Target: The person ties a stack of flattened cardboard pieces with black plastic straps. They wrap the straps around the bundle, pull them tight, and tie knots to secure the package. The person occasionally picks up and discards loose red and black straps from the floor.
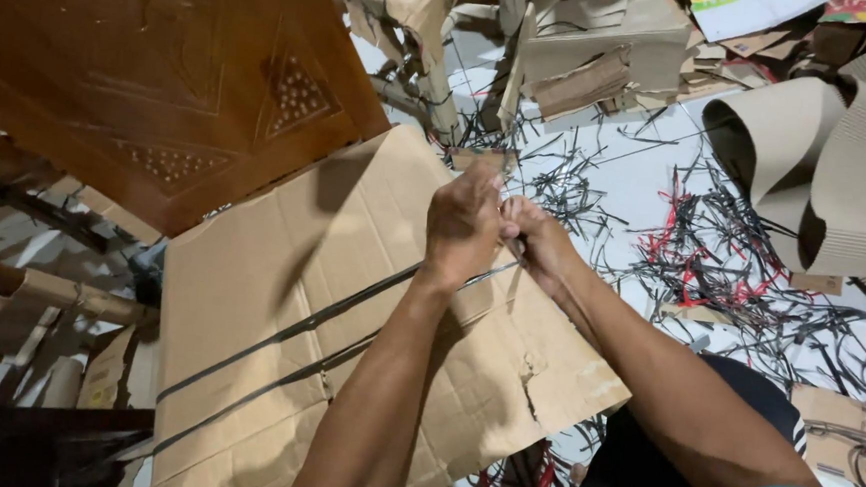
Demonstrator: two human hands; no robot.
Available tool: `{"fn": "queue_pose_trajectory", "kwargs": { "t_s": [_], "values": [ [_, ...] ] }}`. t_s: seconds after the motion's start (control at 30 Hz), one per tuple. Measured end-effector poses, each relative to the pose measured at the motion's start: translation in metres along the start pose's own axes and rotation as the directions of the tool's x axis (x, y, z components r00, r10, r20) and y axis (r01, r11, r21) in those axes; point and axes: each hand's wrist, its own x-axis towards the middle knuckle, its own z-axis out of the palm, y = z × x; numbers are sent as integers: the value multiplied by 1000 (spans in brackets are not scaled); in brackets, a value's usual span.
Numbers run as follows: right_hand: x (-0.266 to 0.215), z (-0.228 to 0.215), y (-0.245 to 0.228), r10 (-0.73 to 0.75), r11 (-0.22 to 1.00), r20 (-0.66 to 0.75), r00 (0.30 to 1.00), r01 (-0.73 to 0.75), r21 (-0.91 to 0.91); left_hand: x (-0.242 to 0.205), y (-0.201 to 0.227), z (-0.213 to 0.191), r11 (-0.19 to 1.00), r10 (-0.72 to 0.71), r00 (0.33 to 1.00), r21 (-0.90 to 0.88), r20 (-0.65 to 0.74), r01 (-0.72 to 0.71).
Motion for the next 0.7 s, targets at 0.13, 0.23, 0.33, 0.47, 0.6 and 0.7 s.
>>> {"fn": "queue_pose_trajectory", "kwargs": {
  "t_s": [0.13, 0.23, 0.33, 0.47, 0.6, 0.7],
  "values": [
    [-6, -9, 8, -2, 999, 0, 1000, 2, 35, 17, -14, 12, 995, 57, 998, 82, -5, -56],
    [-7, -6, 3, 41, 994, -36, 999, -37, 107, 29, -32, 18, 980, -160, 986, -128, -52, 153],
    [-11, 0, -5, 69, 987, -26, 997, -64, 149, 20, -21, 10, 853, -329, 943, -442, -45, 277],
    [-31, 29, -36, 52, 996, -14, 999, -51, 79, 21, -19, 3, 932, -358, 931, 82, 75, 352],
    [-50, 45, -53, -34, 990, -64, 997, 24, -140, 42, -83, 22, 928, -309, 951, -227, -21, 296],
    [-55, 52, -59, -108, 954, -78, 991, 81, -290, 19, -29, 7, 934, -243, 968, -283, -55, 219]
  ]
}}
